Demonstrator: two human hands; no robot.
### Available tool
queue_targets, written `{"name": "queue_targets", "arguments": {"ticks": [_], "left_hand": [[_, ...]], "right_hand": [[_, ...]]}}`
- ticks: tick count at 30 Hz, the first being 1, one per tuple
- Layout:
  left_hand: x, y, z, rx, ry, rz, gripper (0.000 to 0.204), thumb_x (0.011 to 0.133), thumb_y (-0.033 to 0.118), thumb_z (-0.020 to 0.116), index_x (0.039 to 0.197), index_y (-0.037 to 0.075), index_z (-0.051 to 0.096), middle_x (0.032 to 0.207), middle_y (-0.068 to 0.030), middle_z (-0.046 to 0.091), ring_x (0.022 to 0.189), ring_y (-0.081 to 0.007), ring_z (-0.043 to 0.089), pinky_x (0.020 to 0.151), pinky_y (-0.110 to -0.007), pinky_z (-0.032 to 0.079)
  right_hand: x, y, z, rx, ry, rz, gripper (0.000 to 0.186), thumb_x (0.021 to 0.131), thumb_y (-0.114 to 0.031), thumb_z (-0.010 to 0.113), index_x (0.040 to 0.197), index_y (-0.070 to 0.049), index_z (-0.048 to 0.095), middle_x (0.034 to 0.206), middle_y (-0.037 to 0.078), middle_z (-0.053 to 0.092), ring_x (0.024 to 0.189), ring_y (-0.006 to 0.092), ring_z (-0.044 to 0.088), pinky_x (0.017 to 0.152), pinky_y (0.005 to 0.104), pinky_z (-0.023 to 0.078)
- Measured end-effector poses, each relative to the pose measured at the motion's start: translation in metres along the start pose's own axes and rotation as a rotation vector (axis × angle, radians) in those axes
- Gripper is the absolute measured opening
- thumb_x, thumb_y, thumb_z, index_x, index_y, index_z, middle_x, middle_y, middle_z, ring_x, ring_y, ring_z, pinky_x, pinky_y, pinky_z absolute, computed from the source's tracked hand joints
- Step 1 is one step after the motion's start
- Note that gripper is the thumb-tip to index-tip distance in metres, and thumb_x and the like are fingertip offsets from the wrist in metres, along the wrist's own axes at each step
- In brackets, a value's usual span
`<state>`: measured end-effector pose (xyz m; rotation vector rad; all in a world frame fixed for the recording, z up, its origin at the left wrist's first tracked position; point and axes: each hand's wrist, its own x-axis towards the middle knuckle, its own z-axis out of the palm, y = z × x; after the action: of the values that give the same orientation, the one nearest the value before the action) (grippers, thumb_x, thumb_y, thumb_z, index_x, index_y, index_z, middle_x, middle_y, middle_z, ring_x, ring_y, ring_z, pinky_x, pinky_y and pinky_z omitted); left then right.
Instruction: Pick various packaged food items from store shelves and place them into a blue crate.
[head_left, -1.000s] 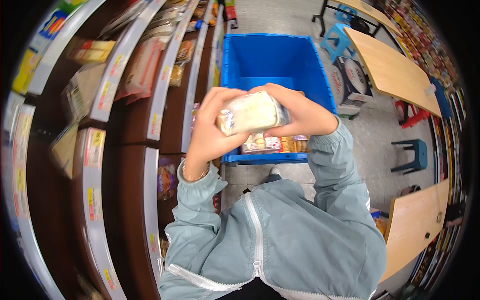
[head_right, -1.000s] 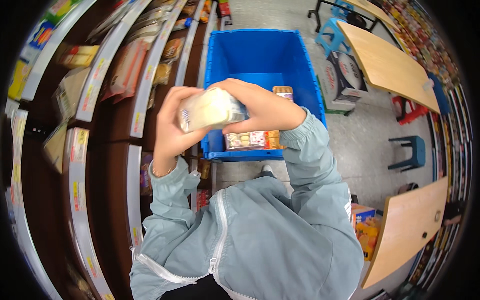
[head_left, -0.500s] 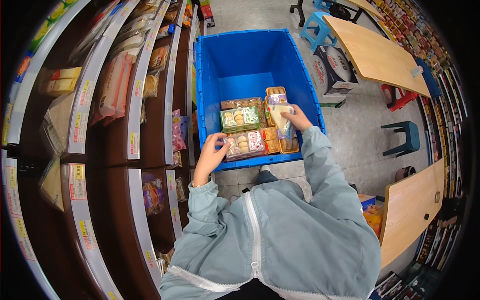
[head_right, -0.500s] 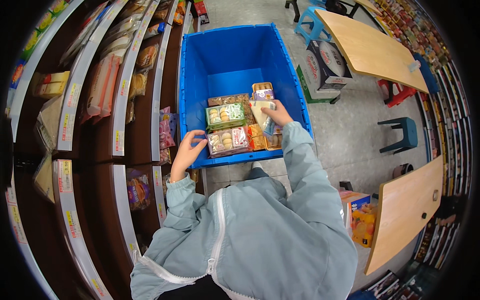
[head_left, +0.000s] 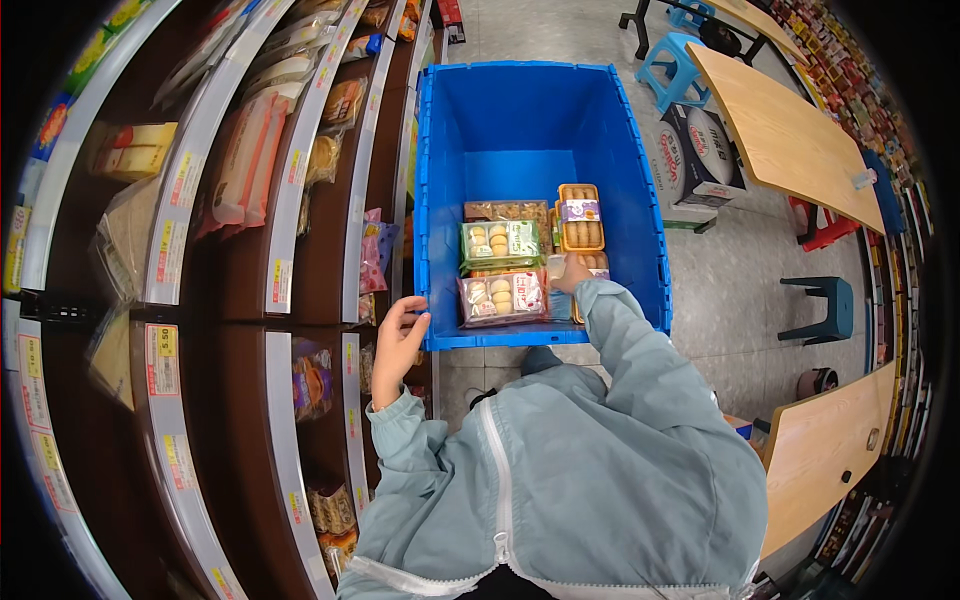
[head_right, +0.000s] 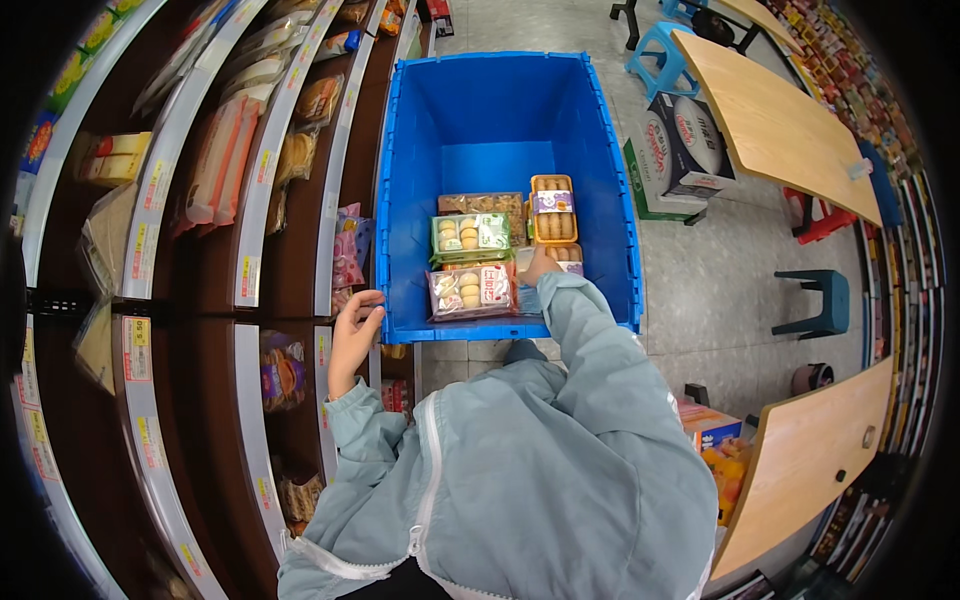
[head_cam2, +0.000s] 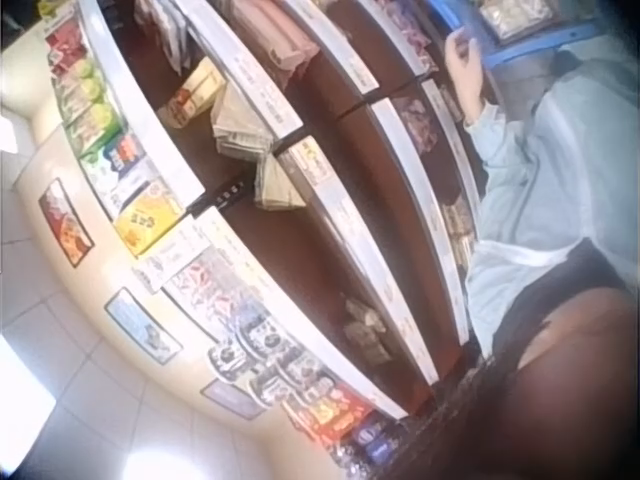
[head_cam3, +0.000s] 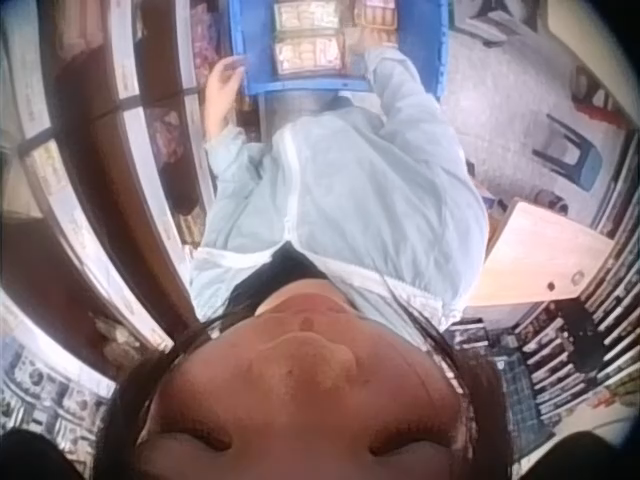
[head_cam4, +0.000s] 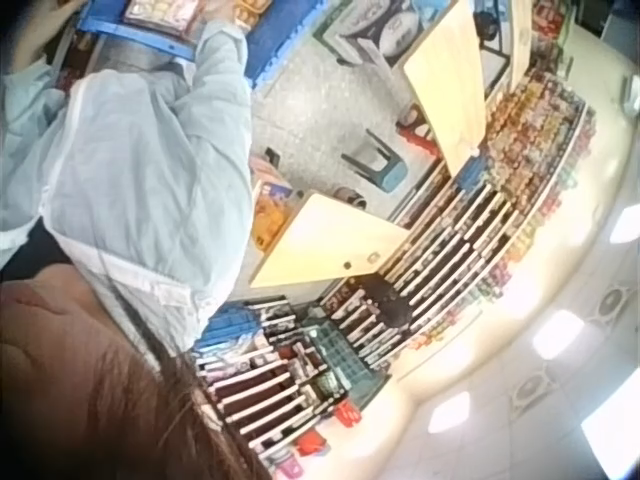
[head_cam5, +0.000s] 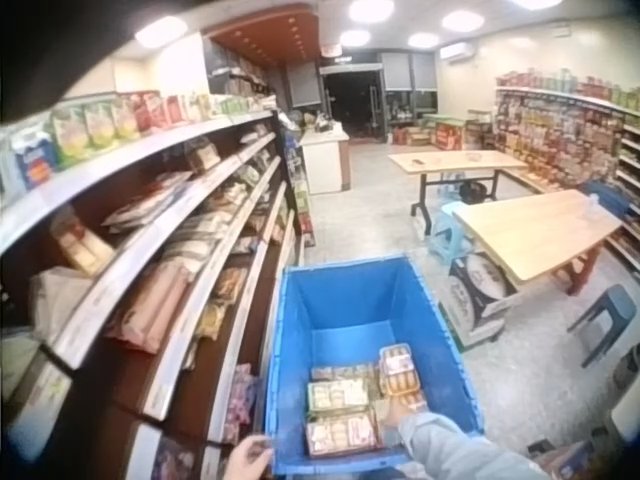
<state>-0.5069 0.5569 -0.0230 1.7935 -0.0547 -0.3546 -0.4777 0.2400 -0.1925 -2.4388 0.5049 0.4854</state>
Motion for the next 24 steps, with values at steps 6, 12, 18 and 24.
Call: {"name": "queue_targets", "arguments": {"ticks": [6,12,18,24], "left_hand": [[-0.004,-0.006,-0.005,-0.038,0.082,0.004,0.022,0.077,0.007,0.050,0.098,0.000,0.049,0.090,-0.0060,0.053,0.076,-0.0102,0.049,0.068,-0.022,0.041],[0.002,-0.002,0.004,-0.151,0.037,0.026,0.022,0.078,0.006,0.050,0.098,0.000,0.048,0.090,-0.0063,0.054,0.077,-0.0101,0.049,0.069,-0.022,0.040],[-0.026,0.009,-0.017,0.043,0.117,0.085,0.023,0.076,0.009,0.053,0.097,0.001,0.049,0.088,-0.0060,0.054,0.075,-0.0113,0.051,0.063,-0.024,0.042],[-0.066,0.032,-0.049,0.138,0.284,0.209,0.022,0.076,0.009,0.051,0.096,-0.001,0.047,0.090,-0.0088,0.051,0.077,-0.0151,0.051,0.064,-0.024,0.042]], "right_hand": [[0.024,0.012,0.013,-0.178,-0.205,-0.014,0.065,0.061,-0.028,0.062,0.110,0.006,0.035,0.094,0.022,0.054,0.084,0.0309,0.054,0.073,0.0332,0.043],[0.062,0.069,0.034,-0.008,-0.173,-0.091,0.068,0.063,-0.038,0.059,0.112,0.005,0.038,0.103,0.021,0.050,0.095,0.0281,0.051,0.078,0.0310,0.041],[-0.006,-0.012,-0.039,0.037,-0.262,-0.115,0.040,0.070,-0.035,0.053,0.092,-0.001,0.057,0.086,0.017,0.058,0.078,0.0196,0.056,0.067,0.0284,0.044],[-0.097,-0.144,-0.136,0.531,-0.360,-0.558,0.025,0.079,-0.011,0.048,0.101,0.000,0.048,0.097,0.009,0.052,0.091,0.0156,0.049,0.078,0.0258,0.039]]}}
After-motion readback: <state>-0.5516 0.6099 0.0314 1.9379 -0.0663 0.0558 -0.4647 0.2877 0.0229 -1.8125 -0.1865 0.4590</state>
